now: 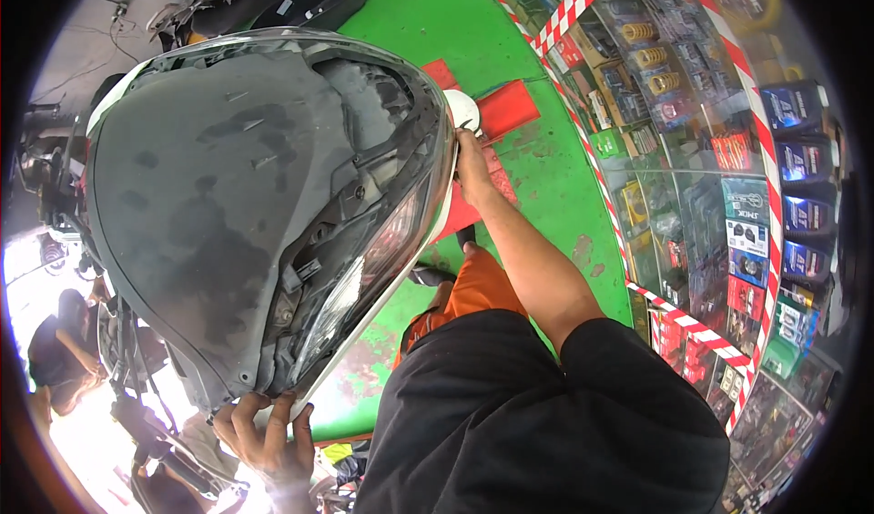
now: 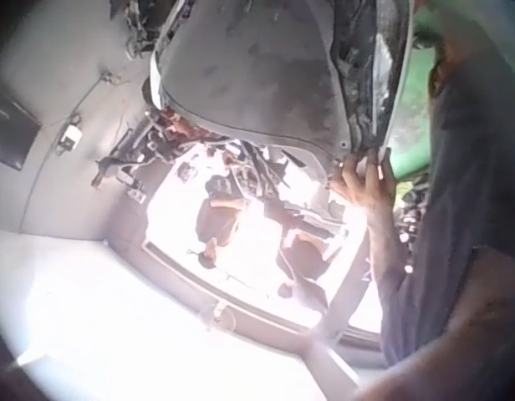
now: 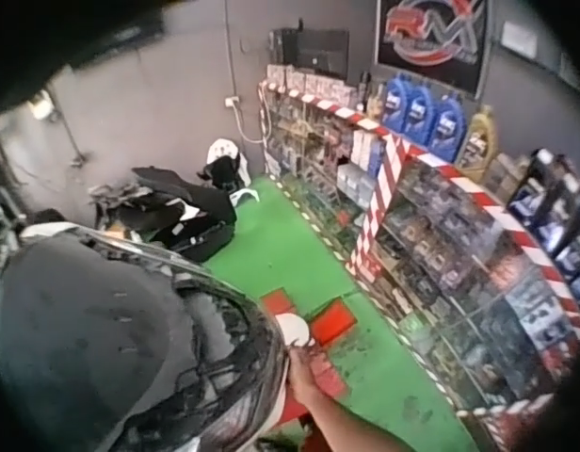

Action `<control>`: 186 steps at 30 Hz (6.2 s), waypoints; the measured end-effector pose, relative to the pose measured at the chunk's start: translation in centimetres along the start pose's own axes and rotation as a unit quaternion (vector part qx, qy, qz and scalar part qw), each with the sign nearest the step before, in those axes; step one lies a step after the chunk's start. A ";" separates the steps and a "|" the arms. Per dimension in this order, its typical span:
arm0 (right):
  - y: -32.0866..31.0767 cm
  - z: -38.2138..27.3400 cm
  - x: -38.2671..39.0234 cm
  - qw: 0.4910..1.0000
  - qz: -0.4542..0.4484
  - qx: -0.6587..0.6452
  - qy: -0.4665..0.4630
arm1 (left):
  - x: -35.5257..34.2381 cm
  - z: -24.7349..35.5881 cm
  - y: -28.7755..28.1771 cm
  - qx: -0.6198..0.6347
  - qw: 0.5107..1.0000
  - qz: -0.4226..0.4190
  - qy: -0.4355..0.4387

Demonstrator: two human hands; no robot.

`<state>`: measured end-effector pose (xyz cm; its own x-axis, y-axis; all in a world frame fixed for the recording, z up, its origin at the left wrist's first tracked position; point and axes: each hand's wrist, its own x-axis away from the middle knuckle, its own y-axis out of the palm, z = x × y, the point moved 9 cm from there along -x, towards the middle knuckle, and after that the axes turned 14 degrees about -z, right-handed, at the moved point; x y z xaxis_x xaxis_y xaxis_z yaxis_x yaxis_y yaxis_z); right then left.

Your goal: Repairing and reassembling the white plastic fairing panels of a motorcycle.

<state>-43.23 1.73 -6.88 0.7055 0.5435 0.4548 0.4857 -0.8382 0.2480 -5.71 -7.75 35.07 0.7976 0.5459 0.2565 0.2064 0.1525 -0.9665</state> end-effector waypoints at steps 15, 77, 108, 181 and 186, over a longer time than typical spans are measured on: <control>1.2 -0.7 0.5 0.996 0.006 -0.058 -0.061 | 0.7 -0.6 0.0 -0.027 1.000 -0.008 -0.005; 0.3 -3.0 1.0 0.949 -0.180 0.206 -0.156 | -5.4 8.9 5.6 -0.064 0.982 -0.060 -0.165; 0.5 -11.4 12.8 0.868 -0.297 0.376 -0.128 | -6.2 10.2 7.1 -0.008 0.964 -0.040 -0.263; 6.3 -10.0 15.5 0.869 -0.335 0.362 -0.036 | -7.6 9.9 6.6 -0.011 0.978 0.027 -0.208; 7.0 -10.6 16.3 0.847 -0.339 0.409 -0.006 | -7.4 9.5 6.5 0.035 0.976 0.040 -0.211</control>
<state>-33.83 4.27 11.35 0.1230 0.8919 0.4353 0.9731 -0.0222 -0.2294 -15.65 -3.00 26.93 0.5028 0.8465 0.1752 0.1015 0.1435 -0.9844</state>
